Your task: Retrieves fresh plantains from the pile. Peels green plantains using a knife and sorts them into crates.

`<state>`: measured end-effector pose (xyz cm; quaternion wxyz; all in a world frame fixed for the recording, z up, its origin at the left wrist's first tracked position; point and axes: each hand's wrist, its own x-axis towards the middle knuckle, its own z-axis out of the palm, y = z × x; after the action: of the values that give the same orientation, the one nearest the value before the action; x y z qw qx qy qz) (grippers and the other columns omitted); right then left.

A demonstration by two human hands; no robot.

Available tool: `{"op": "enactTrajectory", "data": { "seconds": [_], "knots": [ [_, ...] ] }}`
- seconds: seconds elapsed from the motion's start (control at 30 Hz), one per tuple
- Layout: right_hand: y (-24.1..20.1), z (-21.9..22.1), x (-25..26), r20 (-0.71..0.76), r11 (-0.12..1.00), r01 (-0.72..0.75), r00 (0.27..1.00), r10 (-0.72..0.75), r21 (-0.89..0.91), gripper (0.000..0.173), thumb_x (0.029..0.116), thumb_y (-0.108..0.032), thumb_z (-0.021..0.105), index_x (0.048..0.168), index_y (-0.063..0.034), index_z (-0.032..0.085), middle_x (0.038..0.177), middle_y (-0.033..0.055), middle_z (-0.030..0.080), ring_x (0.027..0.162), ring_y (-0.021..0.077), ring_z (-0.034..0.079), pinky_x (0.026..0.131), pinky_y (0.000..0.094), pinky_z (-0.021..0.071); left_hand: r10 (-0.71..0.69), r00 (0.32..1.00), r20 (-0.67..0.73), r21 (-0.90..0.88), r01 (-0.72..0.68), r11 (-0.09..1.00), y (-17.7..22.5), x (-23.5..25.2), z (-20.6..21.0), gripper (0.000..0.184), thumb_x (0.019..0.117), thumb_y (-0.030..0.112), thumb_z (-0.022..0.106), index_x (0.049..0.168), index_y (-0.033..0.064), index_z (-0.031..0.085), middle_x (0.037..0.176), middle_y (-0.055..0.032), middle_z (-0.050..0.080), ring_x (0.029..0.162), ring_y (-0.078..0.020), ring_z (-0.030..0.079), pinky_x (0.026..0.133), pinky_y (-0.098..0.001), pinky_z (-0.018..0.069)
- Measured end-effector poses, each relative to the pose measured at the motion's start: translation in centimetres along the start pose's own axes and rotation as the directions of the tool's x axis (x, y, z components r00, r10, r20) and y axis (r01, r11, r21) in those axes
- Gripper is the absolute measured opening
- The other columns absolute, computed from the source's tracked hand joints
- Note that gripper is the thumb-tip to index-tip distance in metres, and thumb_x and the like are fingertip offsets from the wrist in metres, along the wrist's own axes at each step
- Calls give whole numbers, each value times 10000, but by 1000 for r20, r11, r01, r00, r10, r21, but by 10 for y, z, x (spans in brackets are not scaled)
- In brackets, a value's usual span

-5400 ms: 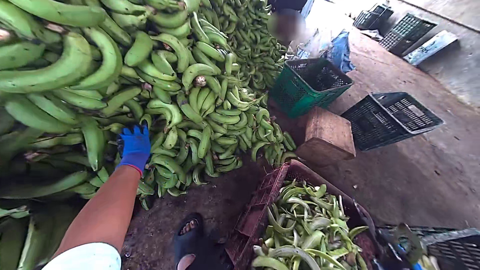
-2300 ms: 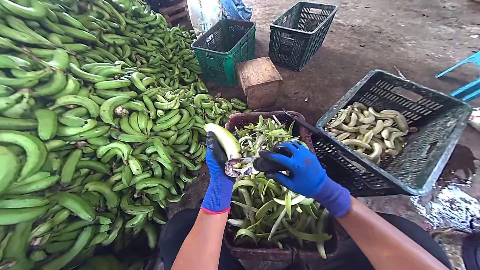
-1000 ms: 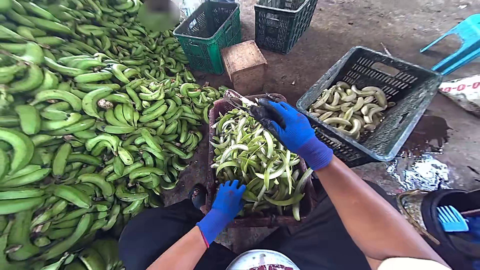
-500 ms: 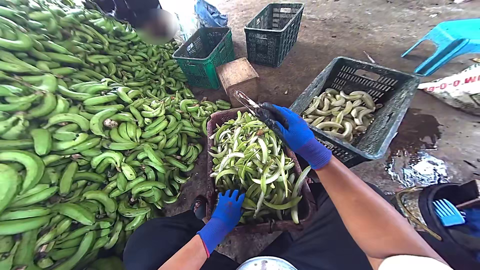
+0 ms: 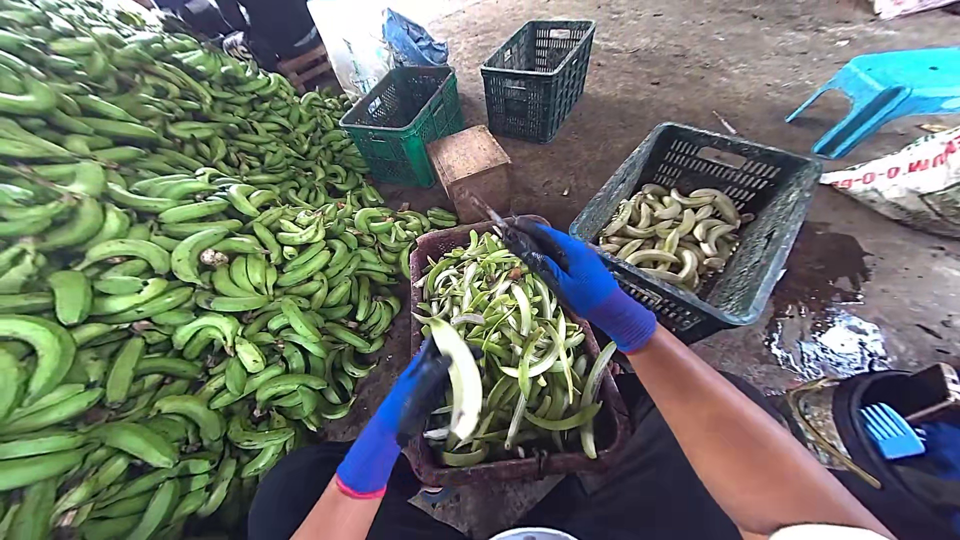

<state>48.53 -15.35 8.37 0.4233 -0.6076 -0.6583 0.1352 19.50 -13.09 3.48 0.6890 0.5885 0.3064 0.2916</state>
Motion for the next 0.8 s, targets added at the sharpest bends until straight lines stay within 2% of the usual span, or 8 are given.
{"op": "enactTrajectory", "data": {
  "seconds": [0.03, 0.1, 0.2, 0.23, 0.33, 0.47, 0.63, 0.8],
  "knots": [
    [-3, 6, 1, 41, 1000, -5, 999, 6, -14, 475, 1037, -165, 534, 1507, -105, 510, 1404, 177, 603, 1261, 322, 605, 1073, 543, 467, 36, 999, 10, -230, -32, 973, 12, 7, -4, 569, 974, 352, 583, 1414, 39, 404, 1212, -101, 700, 1018, -188, 715, 833, -336, 609],
    [-13, 17, 1, 155, 998, -20, 987, 30, -66, 495, 1015, -209, 597, 1499, -136, 528, 1344, 200, 624, 1181, 365, 639, 989, 590, 506, 109, 994, -31, -415, -112, 903, 37, 24, -6, 394, 1050, 296, 389, 1281, 36, 574, 1181, -142, 720, 1023, -260, 721, 841, -400, 612],
    [-22, 35, -1, 273, 984, 75, 962, -28, -163, 503, 1003, -347, 599, 1474, -173, 566, 1287, 195, 655, 1123, 380, 661, 931, 587, 528, 22, 973, -228, -464, -128, 876, 53, 56, -7, 590, 1104, 440, 126, 1180, 68, 577, 910, -88, 699, 785, -176, 700, 652, -333, 605],
    [-22, 40, -3, 268, 975, 127, 960, -76, -180, 505, 994, -380, 596, 1454, -172, 590, 1265, 199, 668, 1111, 389, 667, 918, 584, 534, -45, 965, -259, -542, -107, 834, 53, 66, -8, 596, 1097, 493, 144, 1126, 80, 573, 837, -82, 676, 703, -164, 681, 575, -313, 586],
    [-18, 52, -5, 199, 938, 270, 953, -229, -216, 502, 951, -391, 617, 1386, -144, 655, 1192, 214, 697, 1063, 408, 685, 877, 577, 552, -126, 944, -304, -721, -141, 678, 44, 86, -14, 457, 1094, 446, 292, 1035, 95, 580, 775, -68, 661, 652, -149, 681, 552, -296, 587],
    [-11, 63, -6, 96, 874, 383, 924, -371, -300, 444, 906, -438, 635, 1225, -153, 753, 1133, 218, 718, 987, 422, 706, 798, 583, 568, -113, 927, -357, -784, -232, 575, 32, 99, -16, 472, 1095, 444, 281, 986, 111, 597, 767, -52, 667, 649, -136, 677, 558, -269, 576],
    [-13, 67, -1, 48, 817, 397, 908, -417, -417, 397, 931, -434, 605, 1237, -229, 753, 1106, 178, 727, 949, 373, 708, 778, 540, 559, -36, 925, -379, -770, -293, 567, 32, 105, -18, 460, 1088, 435, 262, 994, 131, 595, 770, -26, 648, 640, -105, 660, 554, -248, 567],
    [-25, 69, 0, 65, 879, 302, 952, -300, -369, 478, 920, -365, 575, 1303, -110, 706, 1106, 216, 717, 936, 412, 711, 735, 570, 570, 9, 919, -394, -701, -307, 644, 48, 94, -10, 399, 1089, 425, 295, 1027, 163, 590, 799, 9, 641, 667, -71, 654, 564, -216, 560]
  ]
}}
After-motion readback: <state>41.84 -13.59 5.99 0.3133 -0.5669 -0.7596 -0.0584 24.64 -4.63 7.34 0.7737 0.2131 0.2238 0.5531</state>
